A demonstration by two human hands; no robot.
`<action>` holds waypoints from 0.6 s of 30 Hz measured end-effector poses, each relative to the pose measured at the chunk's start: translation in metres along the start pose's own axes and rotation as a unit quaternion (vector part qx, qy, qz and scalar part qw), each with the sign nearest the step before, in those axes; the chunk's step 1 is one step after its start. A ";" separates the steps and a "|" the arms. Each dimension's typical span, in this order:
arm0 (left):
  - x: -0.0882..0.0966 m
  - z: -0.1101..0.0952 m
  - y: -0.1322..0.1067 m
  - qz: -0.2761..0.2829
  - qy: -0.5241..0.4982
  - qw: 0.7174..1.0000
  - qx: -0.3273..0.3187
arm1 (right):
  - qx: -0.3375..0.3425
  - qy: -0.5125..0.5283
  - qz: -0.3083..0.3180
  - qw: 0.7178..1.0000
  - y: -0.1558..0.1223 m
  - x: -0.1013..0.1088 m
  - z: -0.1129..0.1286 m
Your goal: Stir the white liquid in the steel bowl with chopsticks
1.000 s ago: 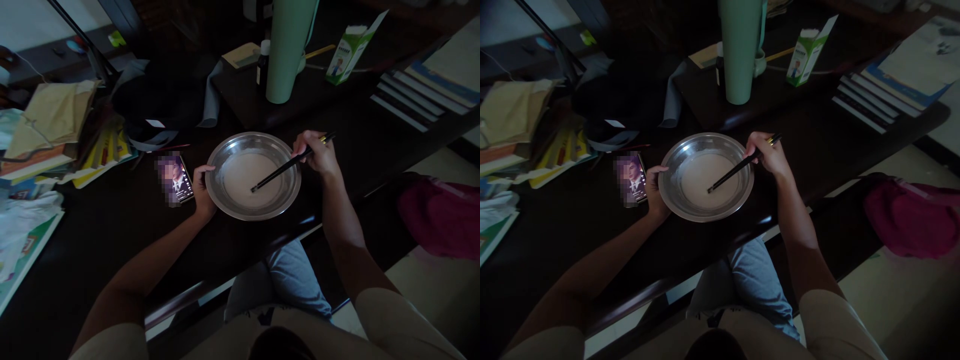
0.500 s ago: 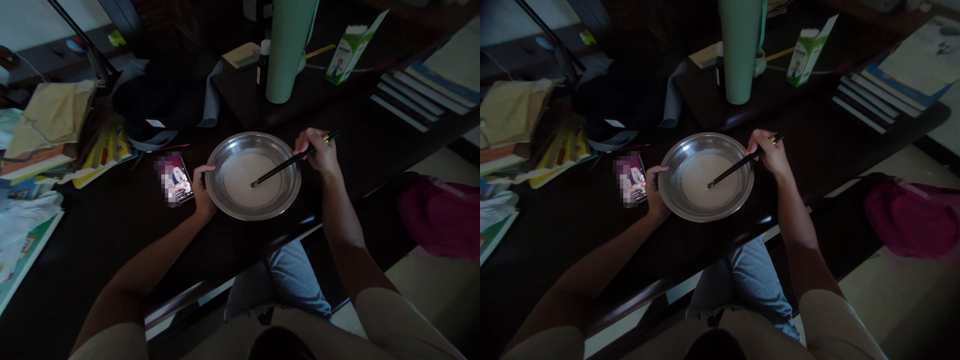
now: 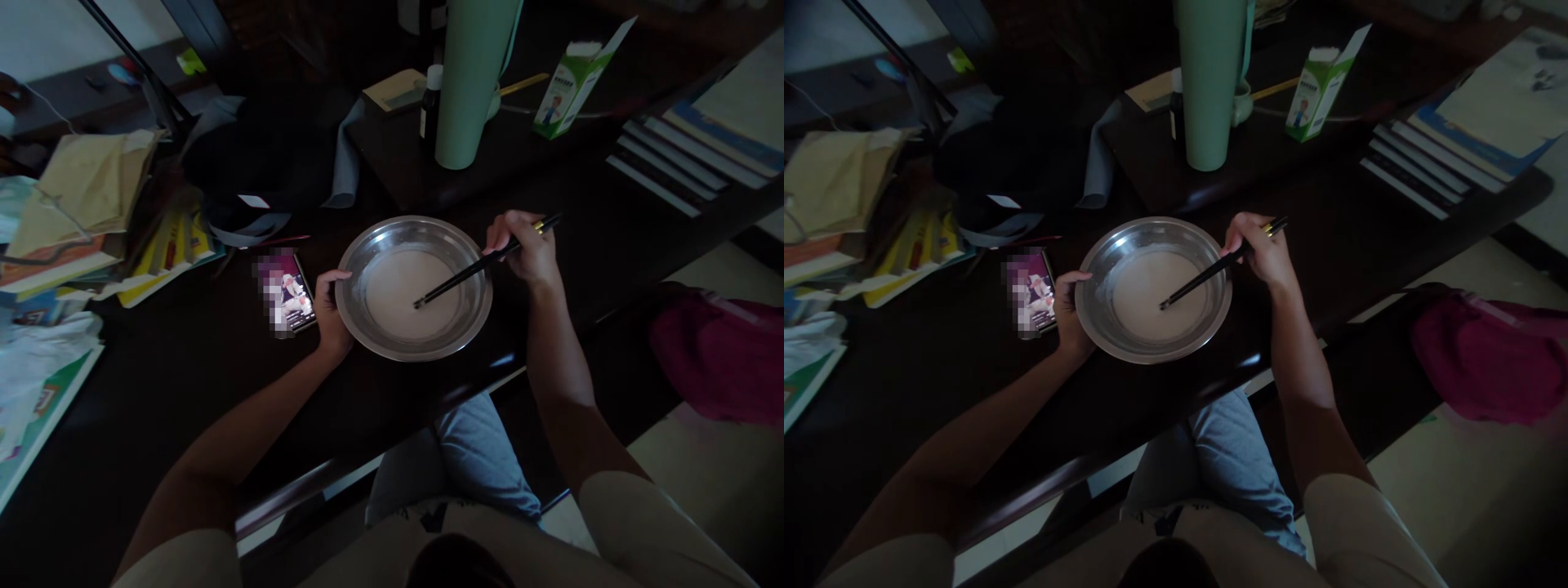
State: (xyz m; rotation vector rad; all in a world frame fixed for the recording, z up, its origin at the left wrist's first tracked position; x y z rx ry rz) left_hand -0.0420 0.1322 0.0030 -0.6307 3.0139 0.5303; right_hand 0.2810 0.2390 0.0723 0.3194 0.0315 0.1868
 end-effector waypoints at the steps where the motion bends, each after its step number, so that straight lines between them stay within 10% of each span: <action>1: 0.000 0.000 0.000 0.000 -0.001 1.000 0.001 | -0.006 -0.001 0.024 1.000 -0.002 -0.003 0.000; 5: 0.000 0.001 -0.001 -0.002 -0.010 1.000 0.005 | -0.025 -0.022 0.100 0.994 -0.008 -0.018 0.000; 13: -0.002 -0.002 0.000 -0.005 -0.012 1.000 -0.003 | -0.002 0.011 -0.016 1.000 0.002 -0.002 0.001; 18: -0.001 -0.004 0.002 -0.009 -0.004 1.000 -0.018 | -0.037 -0.018 0.072 0.997 -0.004 -0.014 0.001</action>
Point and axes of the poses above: each hand's wrist, its own y-axis towards the middle knuckle, its own x-axis out of the back of the hand, z = x × y, the point moved 6 cm from there along y, towards the middle knuckle, and after that the axes turned 4 degrees about -y, right-handed, at the moved point
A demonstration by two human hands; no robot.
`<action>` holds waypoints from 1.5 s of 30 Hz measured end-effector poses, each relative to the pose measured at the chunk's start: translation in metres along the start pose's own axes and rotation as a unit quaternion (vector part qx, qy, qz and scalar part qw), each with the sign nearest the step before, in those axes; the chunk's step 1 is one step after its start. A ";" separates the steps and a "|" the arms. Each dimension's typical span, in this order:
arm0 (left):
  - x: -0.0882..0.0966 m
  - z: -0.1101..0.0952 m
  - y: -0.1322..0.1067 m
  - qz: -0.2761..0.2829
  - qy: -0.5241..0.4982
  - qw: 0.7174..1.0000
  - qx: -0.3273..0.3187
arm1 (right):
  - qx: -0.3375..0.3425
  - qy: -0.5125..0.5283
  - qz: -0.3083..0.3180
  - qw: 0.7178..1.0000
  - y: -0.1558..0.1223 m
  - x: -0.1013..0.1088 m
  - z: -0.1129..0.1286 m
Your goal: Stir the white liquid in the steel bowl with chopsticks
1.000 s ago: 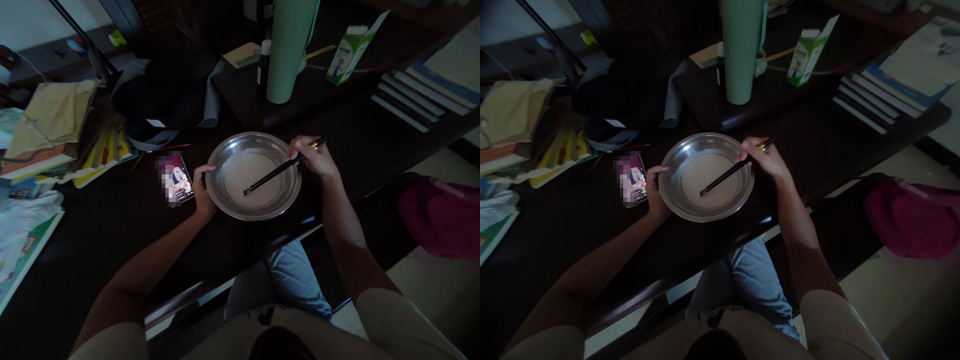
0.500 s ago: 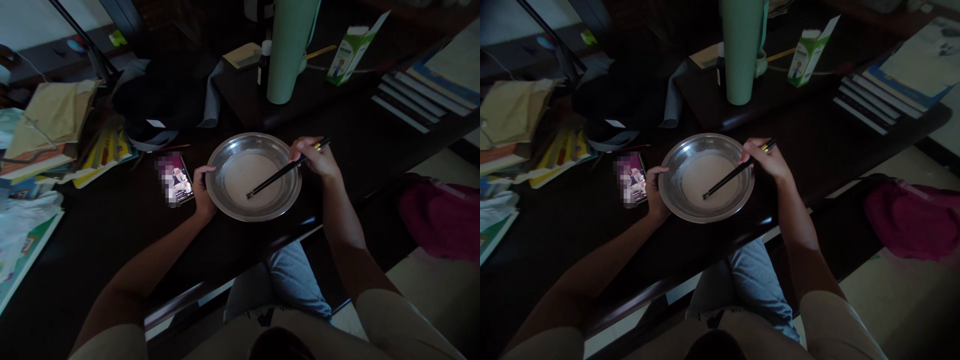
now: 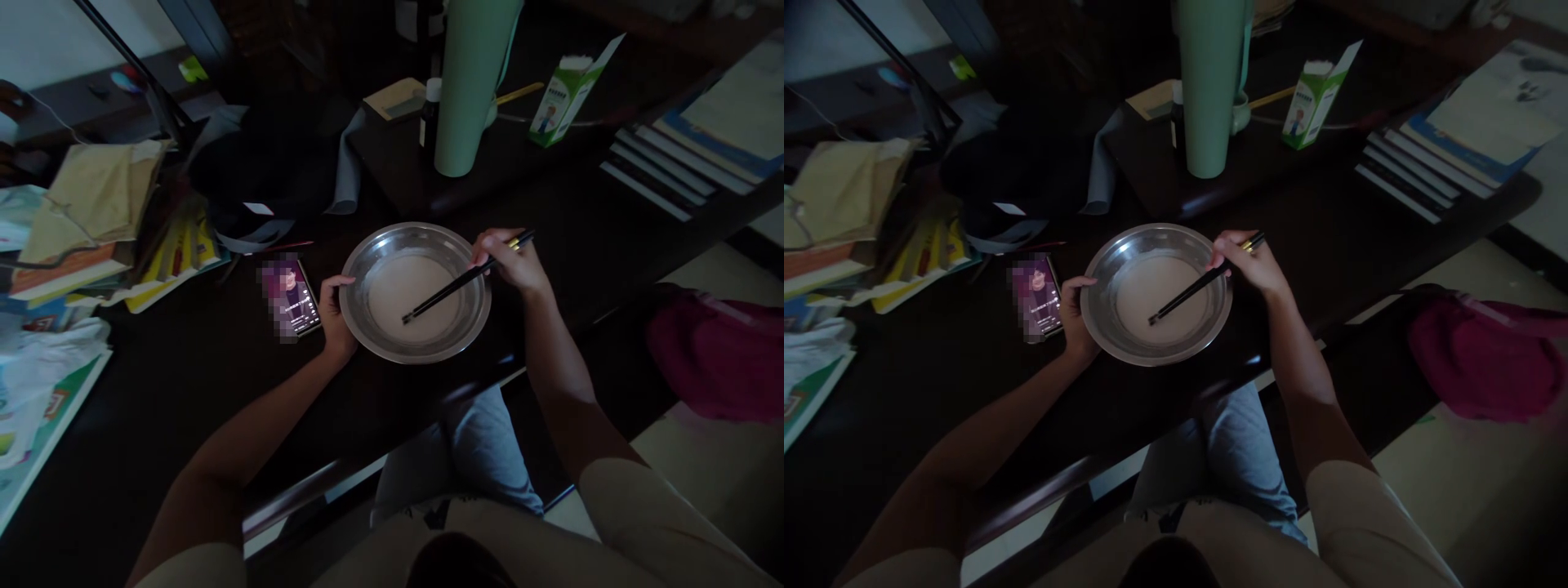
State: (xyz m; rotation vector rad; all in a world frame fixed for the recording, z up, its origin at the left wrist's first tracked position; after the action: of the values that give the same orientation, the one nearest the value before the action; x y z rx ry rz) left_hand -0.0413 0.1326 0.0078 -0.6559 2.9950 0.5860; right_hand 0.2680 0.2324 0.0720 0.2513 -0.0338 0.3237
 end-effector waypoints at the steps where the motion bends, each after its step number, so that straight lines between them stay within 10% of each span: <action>1: 0.000 0.001 0.000 0.002 -0.002 1.000 0.003 | -0.004 -0.007 0.017 1.000 0.000 -0.003 0.000; 10: 0.000 0.004 0.001 -0.010 -0.012 1.000 0.013 | 0.010 0.008 -0.103 0.995 0.003 0.016 -0.002; 18: 0.001 0.003 0.004 -0.016 0.010 0.999 0.026 | -0.001 -0.018 -0.007 1.000 0.002 -0.001 -0.004; 24: 0.002 0.006 0.004 -0.013 -0.004 0.999 0.039 | 0.028 0.013 -0.134 0.991 0.005 0.020 -0.005; 31: 0.002 0.005 0.004 -0.009 0.000 0.999 0.036 | -0.025 -0.023 -0.027 0.999 0.003 0.002 -0.006; 39: 0.001 0.001 0.003 -0.018 0.017 1.000 0.016 | 0.020 0.007 -0.089 0.996 -0.001 0.011 0.001; 45: 0.003 0.004 0.001 -0.051 0.028 0.998 -0.001 | -0.020 -0.034 0.020 0.999 -0.001 -0.009 0.003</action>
State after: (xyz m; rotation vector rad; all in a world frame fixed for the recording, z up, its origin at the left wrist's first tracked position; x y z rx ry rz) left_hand -0.0448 0.1341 0.0044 -0.8336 2.9897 0.5755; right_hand 0.2601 0.2278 0.0740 0.2213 -0.1123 0.3536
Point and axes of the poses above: each hand's wrist, its own y-axis towards the middle knuckle, its own x-axis out of the back of the hand, z = x × y, the point moved 6 cm from there along y, towards the middle knuckle, and after that the axes turned 4 degrees about -y, right-handed, at the moved point
